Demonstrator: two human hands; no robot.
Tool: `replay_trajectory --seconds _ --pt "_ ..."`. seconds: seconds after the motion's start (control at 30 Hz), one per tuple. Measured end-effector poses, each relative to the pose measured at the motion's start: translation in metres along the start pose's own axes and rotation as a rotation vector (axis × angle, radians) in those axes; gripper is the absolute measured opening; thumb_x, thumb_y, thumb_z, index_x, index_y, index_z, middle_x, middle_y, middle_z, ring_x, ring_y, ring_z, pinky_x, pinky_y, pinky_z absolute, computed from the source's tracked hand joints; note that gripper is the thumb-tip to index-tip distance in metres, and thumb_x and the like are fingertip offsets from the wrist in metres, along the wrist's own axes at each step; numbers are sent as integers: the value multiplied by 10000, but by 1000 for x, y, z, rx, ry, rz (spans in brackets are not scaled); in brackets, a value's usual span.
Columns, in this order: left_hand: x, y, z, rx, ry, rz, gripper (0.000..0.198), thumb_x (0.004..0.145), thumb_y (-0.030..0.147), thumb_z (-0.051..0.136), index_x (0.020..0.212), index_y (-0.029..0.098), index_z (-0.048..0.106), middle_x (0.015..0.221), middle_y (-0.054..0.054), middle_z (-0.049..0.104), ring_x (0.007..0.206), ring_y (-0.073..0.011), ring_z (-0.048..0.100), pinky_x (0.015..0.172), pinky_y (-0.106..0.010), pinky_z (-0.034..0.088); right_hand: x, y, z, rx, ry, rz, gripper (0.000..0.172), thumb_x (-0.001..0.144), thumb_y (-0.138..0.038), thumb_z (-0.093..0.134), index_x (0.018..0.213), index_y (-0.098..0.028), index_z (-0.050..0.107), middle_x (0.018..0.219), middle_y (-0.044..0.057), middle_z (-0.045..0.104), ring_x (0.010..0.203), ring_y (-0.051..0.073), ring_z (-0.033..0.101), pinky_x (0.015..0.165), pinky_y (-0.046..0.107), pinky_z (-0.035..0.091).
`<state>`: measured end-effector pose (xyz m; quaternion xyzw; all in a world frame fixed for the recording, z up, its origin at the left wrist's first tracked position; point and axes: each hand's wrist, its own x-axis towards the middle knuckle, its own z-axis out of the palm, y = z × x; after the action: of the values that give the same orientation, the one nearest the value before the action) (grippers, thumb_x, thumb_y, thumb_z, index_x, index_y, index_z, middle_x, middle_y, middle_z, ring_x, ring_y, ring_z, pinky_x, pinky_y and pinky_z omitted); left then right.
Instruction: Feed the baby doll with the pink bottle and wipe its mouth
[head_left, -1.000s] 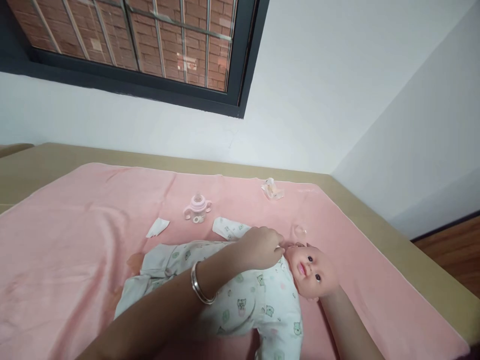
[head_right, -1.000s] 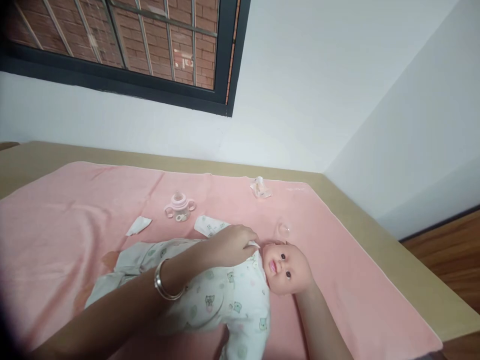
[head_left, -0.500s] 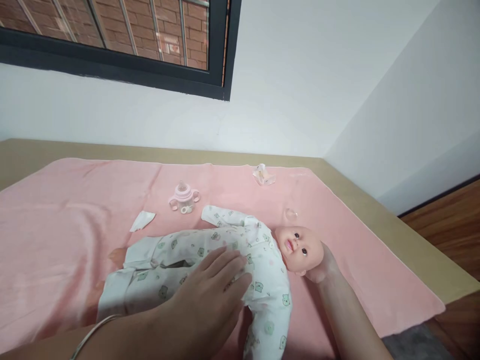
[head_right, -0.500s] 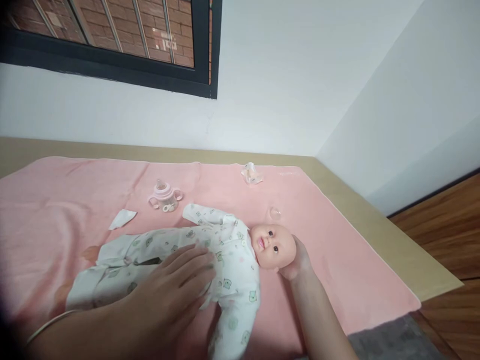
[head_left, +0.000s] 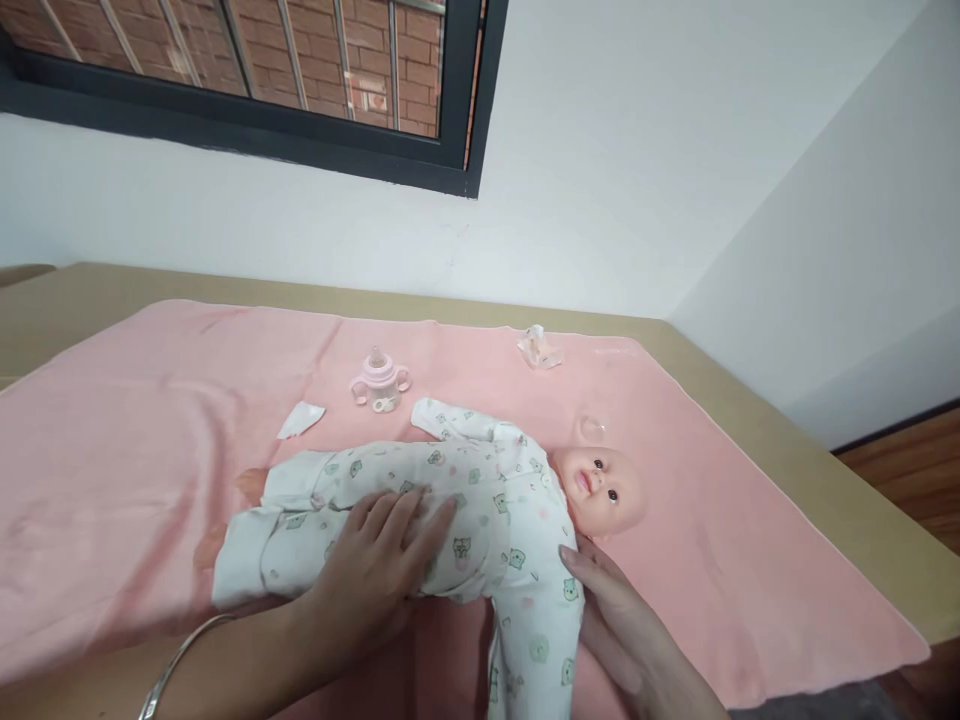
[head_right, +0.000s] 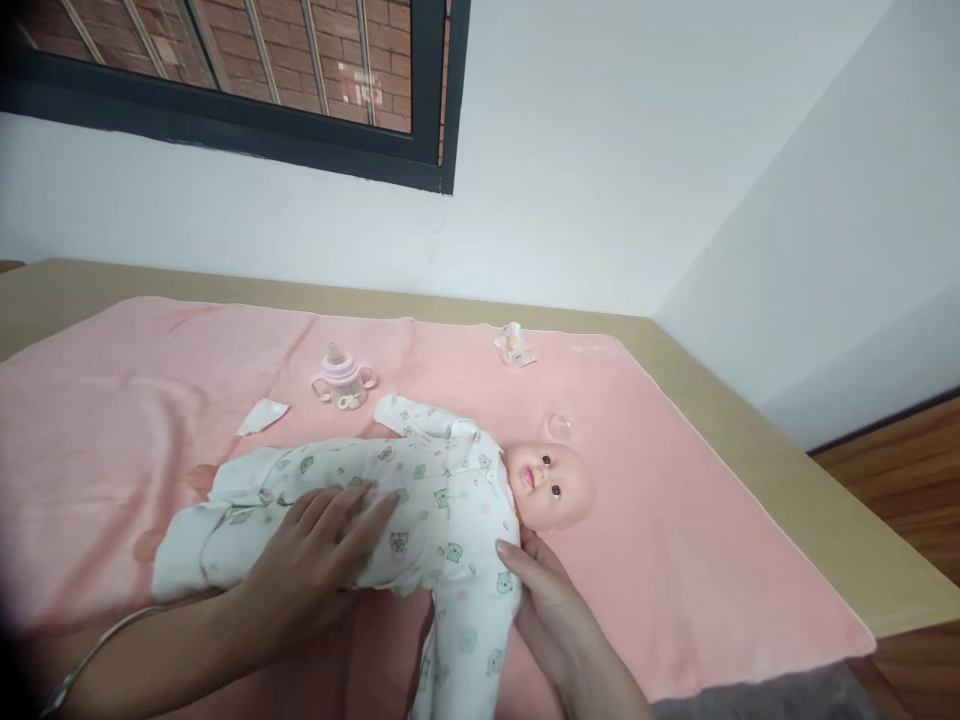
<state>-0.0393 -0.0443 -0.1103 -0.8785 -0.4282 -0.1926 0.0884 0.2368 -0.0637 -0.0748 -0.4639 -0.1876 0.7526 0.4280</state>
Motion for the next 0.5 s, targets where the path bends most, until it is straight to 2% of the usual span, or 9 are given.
replay_trajectory --seconds 0.07,0.13,0.33,0.5 --pt "1 0 -1 1 32 -2 630 901 253 602 1481 205 362 1289 -150 538 1130 -312 566 942 -534 502 2 -3 4 -20 3 17 946 747 -285 731 1548 -286 228 1363 122 569 1192 227 628 1071 413 508" --pt "6 -2 -6 0 65 1 536 957 289 569 1458 223 388 1283 -121 525 1107 -270 565 927 -486 521 4 -7 6 -15 -4 21 1004 720 -264 744 1559 -303 193 1375 117 562 1172 235 639 1053 417 520" --pt "23 -12 -20 0 168 32 470 985 330 561 1426 231 430 1324 -114 502 1103 -251 563 914 -456 536 12 -23 16 -40 5 -50 1013 705 -279 731 1566 -262 199 1394 137 543 1167 272 640 1012 440 542" --pt "37 -24 -7 -12 262 33 424 987 362 575 1374 211 491 1304 -108 537 1095 -240 584 909 -443 545 22 -41 24 -34 -6 -78 941 716 -264 721 1543 -247 273 1443 106 503 1228 236 611 1075 405 524"
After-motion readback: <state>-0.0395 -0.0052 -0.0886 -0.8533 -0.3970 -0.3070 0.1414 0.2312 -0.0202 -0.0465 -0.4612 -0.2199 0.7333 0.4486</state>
